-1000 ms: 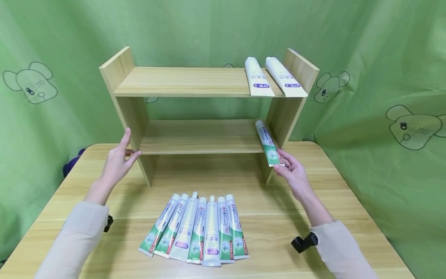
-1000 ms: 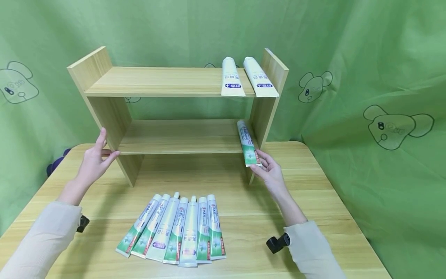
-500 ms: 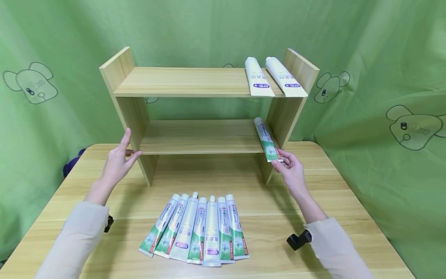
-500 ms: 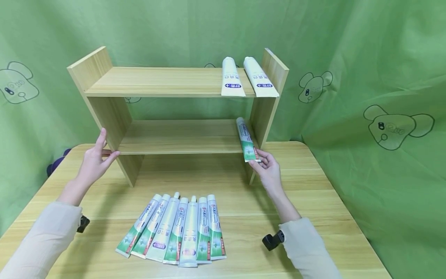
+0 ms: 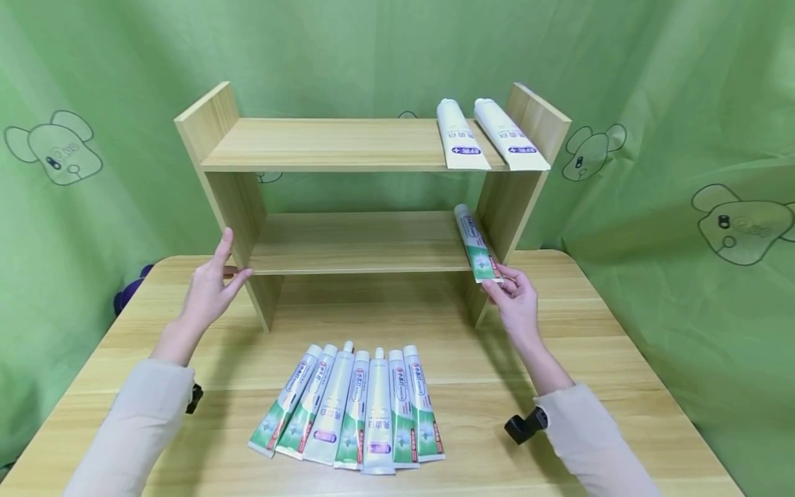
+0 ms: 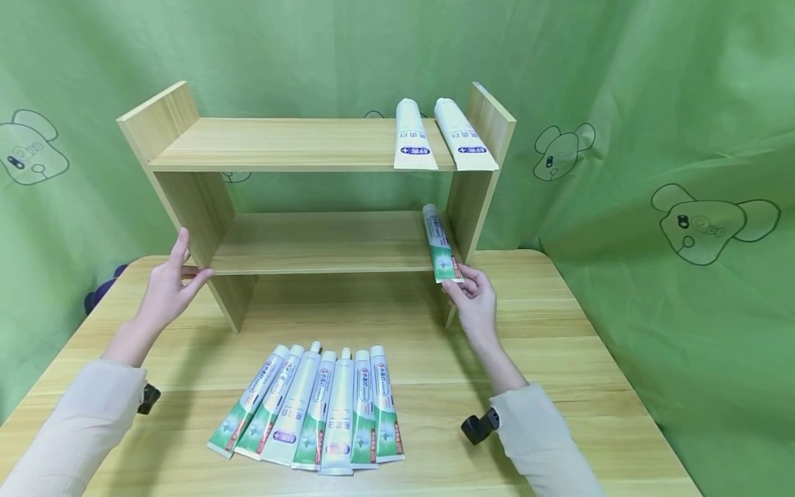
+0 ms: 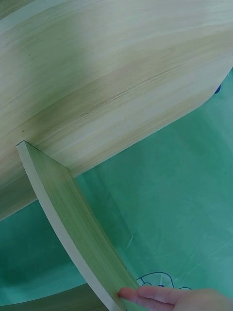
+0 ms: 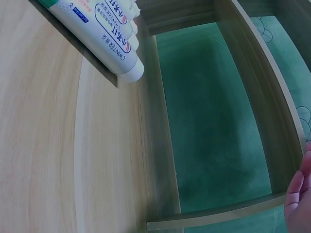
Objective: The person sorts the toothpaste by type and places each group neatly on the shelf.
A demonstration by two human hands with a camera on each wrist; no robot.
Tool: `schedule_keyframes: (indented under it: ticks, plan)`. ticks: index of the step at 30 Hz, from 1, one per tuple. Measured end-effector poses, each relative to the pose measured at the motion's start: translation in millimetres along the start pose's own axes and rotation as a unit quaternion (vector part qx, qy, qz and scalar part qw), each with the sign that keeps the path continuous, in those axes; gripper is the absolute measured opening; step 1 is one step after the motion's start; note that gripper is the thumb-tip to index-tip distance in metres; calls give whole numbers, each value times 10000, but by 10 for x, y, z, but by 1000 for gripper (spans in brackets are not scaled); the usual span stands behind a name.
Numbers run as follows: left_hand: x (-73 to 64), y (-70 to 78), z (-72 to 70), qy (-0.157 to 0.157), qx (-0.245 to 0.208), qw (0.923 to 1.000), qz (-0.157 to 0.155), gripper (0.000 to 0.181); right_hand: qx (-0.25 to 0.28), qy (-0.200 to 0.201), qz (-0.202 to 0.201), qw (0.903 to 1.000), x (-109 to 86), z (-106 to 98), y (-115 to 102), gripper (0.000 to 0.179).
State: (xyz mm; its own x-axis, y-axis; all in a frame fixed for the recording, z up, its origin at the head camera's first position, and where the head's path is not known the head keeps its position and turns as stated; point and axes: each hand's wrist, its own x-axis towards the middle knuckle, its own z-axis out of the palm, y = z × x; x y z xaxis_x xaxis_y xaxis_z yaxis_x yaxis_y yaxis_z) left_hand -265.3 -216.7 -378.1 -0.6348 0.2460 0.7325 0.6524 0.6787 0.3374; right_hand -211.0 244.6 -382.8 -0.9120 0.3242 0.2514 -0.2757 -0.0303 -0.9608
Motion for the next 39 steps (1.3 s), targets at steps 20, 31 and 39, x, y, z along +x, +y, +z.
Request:
schedule_keyframes:
  ticks: [20, 31, 39]
  plan:
    - [-6, 7, -9, -36, 2, 10000, -64, 102, -16, 330, -127, 9994, 21, 82, 64, 40]
    - [0, 8, -2, -30, 4, 10000, -66, 101, 51, 474, -179, 9987, 44, 125, 85, 40]
    - [2, -11, 0, -31, -43, 10000, -52, 101, 85, 472, -237, 9986, 60, 140, 84, 40]
